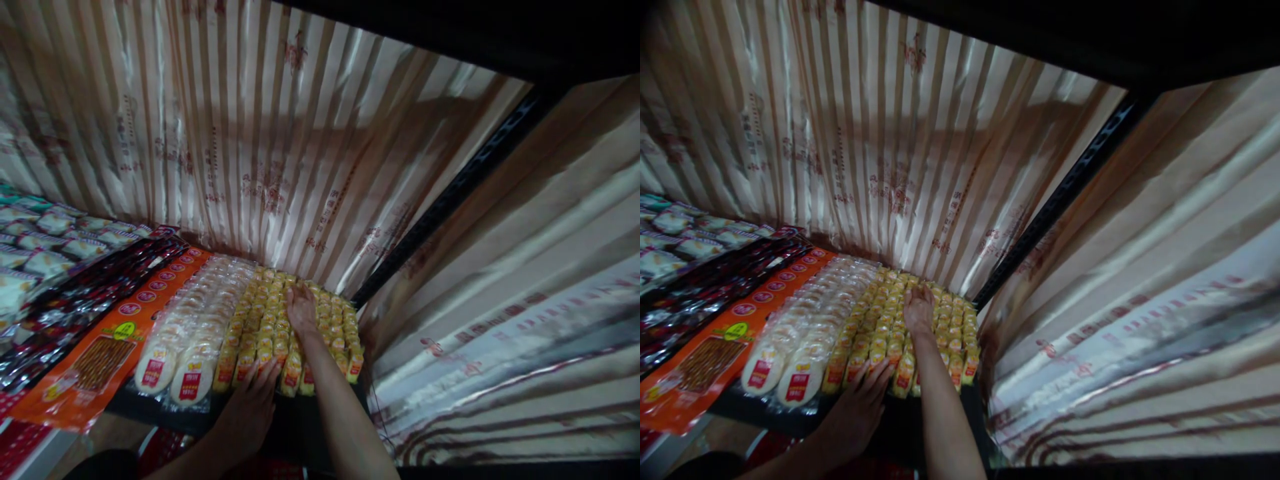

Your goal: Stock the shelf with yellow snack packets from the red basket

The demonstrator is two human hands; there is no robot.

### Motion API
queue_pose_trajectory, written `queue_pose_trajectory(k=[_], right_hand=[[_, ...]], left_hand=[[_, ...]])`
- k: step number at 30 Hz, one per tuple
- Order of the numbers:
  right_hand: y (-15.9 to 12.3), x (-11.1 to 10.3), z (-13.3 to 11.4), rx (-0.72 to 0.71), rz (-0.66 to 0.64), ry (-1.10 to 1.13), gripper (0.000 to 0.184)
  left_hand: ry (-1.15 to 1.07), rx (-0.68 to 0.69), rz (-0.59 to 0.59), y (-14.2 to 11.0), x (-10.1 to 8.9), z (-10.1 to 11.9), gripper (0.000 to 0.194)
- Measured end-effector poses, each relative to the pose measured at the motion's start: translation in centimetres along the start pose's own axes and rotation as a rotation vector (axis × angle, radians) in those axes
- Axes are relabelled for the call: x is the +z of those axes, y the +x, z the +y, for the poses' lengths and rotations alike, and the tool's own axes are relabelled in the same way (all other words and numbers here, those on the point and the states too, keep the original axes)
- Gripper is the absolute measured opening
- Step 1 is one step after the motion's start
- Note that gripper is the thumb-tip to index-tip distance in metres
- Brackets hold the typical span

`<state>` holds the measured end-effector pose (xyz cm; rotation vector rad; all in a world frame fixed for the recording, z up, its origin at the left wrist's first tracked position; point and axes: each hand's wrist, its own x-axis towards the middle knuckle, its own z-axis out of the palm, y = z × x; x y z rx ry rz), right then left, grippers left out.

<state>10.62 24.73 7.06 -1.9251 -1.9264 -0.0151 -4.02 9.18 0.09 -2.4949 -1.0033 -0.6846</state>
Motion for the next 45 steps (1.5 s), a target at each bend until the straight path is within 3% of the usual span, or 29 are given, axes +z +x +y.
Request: queue_pose_trajectory(k=[5,9,12,16,21,25,29,34,39,45], right_hand=[[0.5,1.0,-0.5,-0.044,-0.026,0.046,0.042],[-0.8,0.0,0.5,-0.019,0.01,0.124,0.049],[-4.3,-1.4,1.8,0.035,0.219,0.296,0.055],[-11.4,-2.6,3.4,0.146,0.458,0.526,0.056],[-18.9,-2.8,5.1,0.229,0.49,0.612,0.049],[-21.2,-2.8,6.1,0.242,0.479,0.629,0.048],[-21.3,-3.1,6.2,0.214,0.438,0.598,0.047],[-19.5,-3.2,5.2,0.103,0.397,0.557,0.044],[-15.2,-3.2,4.4,-0.026,0.348,0.435,0.047],[-9.4,-4.0,3.4,-0.026,0.156,0.176,0.053]], left_hand=[[-0.015,-0.014,-0.029,-0.3,0.6,0.1,0.041],[-0.041,0.001,-0.055,-0.6,0.9,0.3,0.04],[-0.042,0.006,-0.083,-0.7,1.0,0.3,0.041],[-0.059,0.047,-0.11,-0.9,1.1,0.0,0.047],[-0.13,0.145,-0.107,-0.3,0.4,0.4,0.041],[-0.248,0.169,-0.138,0.2,0.0,2.3,0.044],[-0.333,0.096,-0.145,0.2,0.6,3.6,0.051],[-0.409,0.032,-0.107,0.3,1.3,3.4,0.051],[-0.401,-0.035,-0.079,0.9,1.8,3.6,0.048],[-0.413,-0.106,-0.131,1.0,1.9,4.0,0.051]])
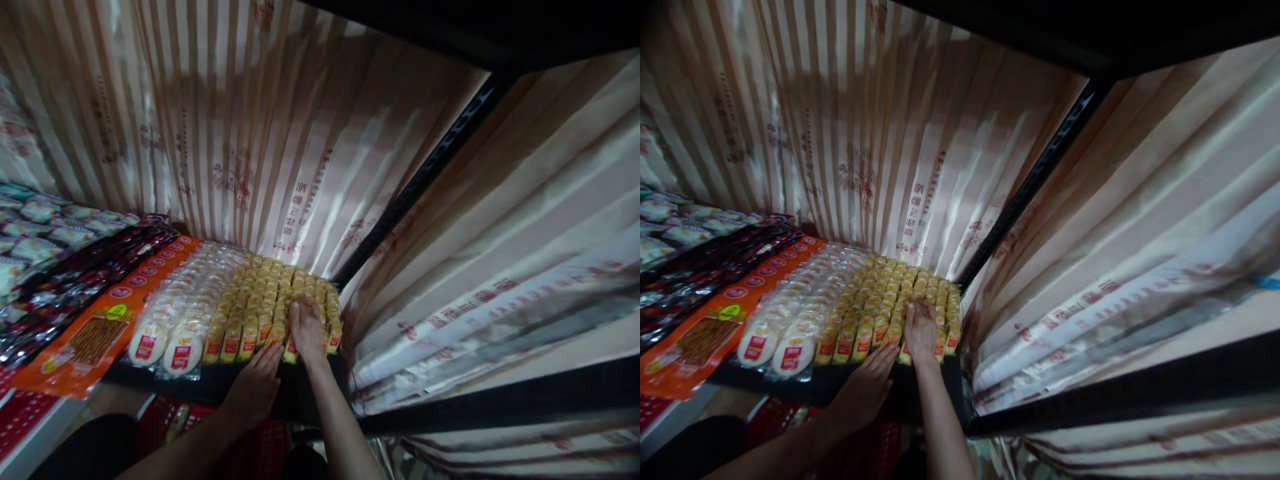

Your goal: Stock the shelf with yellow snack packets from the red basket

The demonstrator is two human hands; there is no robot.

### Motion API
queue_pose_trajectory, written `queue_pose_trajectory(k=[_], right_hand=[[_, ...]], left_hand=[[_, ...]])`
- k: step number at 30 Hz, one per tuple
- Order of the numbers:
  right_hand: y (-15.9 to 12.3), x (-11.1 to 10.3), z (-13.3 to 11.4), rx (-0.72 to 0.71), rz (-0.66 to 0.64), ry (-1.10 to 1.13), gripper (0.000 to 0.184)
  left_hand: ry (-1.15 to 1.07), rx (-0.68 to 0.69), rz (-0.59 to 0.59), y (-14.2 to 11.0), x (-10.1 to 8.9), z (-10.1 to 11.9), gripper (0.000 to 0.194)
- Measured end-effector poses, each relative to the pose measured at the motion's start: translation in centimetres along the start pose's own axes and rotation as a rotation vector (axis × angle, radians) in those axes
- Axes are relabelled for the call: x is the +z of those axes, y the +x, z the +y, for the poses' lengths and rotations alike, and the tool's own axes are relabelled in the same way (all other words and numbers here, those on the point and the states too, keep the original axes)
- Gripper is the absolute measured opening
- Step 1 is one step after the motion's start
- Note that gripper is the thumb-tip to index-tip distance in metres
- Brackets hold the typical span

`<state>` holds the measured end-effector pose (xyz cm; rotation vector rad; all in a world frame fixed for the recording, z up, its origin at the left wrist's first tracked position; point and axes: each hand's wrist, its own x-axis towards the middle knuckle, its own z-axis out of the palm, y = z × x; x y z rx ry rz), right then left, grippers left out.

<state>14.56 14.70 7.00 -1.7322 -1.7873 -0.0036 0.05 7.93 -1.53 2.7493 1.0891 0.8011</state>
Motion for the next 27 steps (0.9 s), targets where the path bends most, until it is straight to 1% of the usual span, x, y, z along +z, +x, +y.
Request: queue_pose_trajectory(k=[4,7,11,15,17,19,23,25,27], right_hand=[[1.8,0.3,-1.5,0.003,-0.103,-0.189,0.051],[2.0,0.6,-2.3,0.017,-0.098,-0.252,0.047],[1.7,1.5,-2.5,0.029,-0.082,-0.23,0.054],[1.6,2.1,-2.2,0.021,-0.13,-0.146,0.058],[1.8,2.0,-1.7,0.02,-0.148,-0.092,0.059],[2.1,1.7,-1.0,0.047,-0.138,-0.054,0.061],[3.2,1.6,0.4,0.103,-0.067,-0.074,0.063],[3.9,1.9,0.6,0.088,-0.071,-0.099,0.063],[4.4,2.2,0.5,0.033,-0.1,-0.131,0.062]], left_hand=[[-0.001,-0.007,-0.008,0.0,0.0,0.1,0.054],[0.01,-0.004,-0.001,0.0,0.0,0.1,0.053],[0.032,0.006,0.007,0.0,0.3,0.1,0.051],[0.049,-0.005,0.017,0.0,0.6,0.1,0.05],[0.048,-0.01,0.012,0.0,0.6,0.2,0.052],[0.041,-0.01,0.01,0.0,0.4,0.2,0.055],[0.022,-0.008,0.026,0.0,-0.1,0.3,0.056],[0.016,-0.011,0.034,0.0,-0.2,0.3,0.056],[0.013,-0.013,0.038,0.0,-0.2,0.3,0.055]])
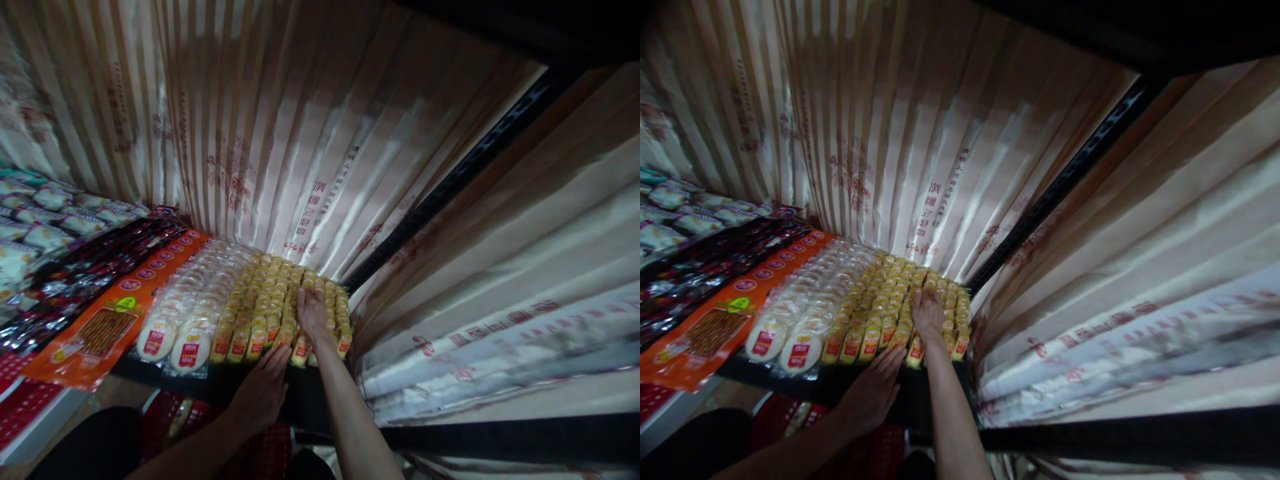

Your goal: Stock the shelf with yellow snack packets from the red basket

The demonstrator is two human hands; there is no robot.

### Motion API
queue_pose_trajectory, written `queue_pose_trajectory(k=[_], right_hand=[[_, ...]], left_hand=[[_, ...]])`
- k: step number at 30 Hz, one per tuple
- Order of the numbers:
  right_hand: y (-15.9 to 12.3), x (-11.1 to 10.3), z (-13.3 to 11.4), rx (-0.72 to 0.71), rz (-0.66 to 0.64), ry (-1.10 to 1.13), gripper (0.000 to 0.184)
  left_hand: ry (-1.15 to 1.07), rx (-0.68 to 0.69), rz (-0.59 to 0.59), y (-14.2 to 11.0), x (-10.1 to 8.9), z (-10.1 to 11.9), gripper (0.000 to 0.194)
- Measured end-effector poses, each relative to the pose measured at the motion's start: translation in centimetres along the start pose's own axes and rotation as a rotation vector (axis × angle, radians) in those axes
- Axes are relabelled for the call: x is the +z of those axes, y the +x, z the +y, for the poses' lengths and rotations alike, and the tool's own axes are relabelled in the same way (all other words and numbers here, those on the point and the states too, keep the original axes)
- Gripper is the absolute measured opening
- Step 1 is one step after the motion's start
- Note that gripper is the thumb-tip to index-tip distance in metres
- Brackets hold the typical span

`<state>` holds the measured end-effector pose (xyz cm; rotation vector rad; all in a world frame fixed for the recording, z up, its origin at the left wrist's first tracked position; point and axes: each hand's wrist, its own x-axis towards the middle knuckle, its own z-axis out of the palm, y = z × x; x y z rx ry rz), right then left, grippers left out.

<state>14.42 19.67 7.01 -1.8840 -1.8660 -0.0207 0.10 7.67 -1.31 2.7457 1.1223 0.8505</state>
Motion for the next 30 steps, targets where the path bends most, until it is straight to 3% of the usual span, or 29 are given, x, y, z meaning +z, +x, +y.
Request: queue_pose_trajectory(k=[5,14,20,30], right_hand=[[0.7,0.2,-0.7,-0.014,-0.022,-0.062,0.062],[0.6,0.7,-0.9,-0.032,-0.109,0.052,0.062],[1.6,0.6,1.0,0.093,0.04,0.123,0.069],[2.8,1.9,0.8,-0.011,-0.033,0.104,0.064]], left_hand=[[0.009,0.004,-0.007,-0.1,0.2,-0.1,0.056],[-0.012,-0.003,-0.007,-0.1,0.4,0.0,0.056],[0.008,0.008,-0.012,0.0,0.3,-0.1,0.057],[0.015,0.019,-0.01,0.0,0.2,0.0,0.056]])
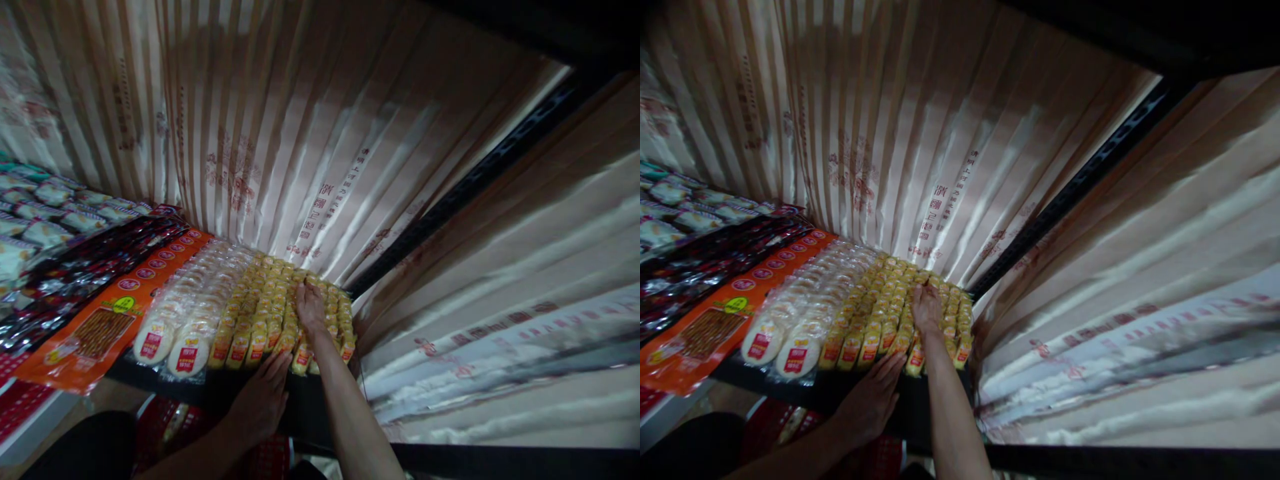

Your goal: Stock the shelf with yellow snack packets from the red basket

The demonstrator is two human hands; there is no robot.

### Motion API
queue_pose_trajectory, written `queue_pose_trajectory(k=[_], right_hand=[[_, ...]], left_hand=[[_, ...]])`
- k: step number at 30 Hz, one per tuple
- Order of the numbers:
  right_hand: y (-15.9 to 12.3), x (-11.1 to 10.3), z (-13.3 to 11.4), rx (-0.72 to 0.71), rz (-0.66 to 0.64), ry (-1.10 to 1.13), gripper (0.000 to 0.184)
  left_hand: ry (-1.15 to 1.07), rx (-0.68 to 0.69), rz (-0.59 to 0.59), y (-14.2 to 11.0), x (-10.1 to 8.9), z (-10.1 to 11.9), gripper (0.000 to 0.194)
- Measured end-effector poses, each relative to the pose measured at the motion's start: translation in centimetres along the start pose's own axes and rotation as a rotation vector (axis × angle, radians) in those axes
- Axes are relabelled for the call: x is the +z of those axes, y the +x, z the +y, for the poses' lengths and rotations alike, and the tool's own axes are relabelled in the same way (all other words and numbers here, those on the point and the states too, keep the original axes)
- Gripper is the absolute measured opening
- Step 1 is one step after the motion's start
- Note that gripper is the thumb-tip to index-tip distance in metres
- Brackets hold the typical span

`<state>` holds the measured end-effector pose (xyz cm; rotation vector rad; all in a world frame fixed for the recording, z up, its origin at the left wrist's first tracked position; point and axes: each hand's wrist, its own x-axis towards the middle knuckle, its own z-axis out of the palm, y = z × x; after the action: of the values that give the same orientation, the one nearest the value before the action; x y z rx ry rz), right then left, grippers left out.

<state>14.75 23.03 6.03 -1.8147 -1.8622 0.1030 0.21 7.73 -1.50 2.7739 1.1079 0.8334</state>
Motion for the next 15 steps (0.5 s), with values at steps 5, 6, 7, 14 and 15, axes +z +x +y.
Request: queue_pose_trajectory(k=[5,6,7,14,15], right_hand=[[0.4,-0.7,0.7,0.115,0.068,0.085,0.068],[0.6,-0.8,0.8,0.133,0.081,0.076,0.068],[0.9,-0.9,0.7,0.14,0.079,0.055,0.067],[2.9,-0.4,0.1,0.061,-0.033,-0.131,0.058],[3.0,-0.3,0.1,0.069,-0.039,-0.14,0.057]], left_hand=[[0.038,0.007,0.013,0.0,0.0,0.0,0.051],[0.045,0.007,0.02,0.0,0.1,0.0,0.05],[0.052,0.008,0.025,0.0,0.1,0.0,0.05],[0.059,0.004,0.024,0.0,0.4,-0.1,0.052],[0.06,0.003,0.025,-0.1,0.5,-0.1,0.053]])
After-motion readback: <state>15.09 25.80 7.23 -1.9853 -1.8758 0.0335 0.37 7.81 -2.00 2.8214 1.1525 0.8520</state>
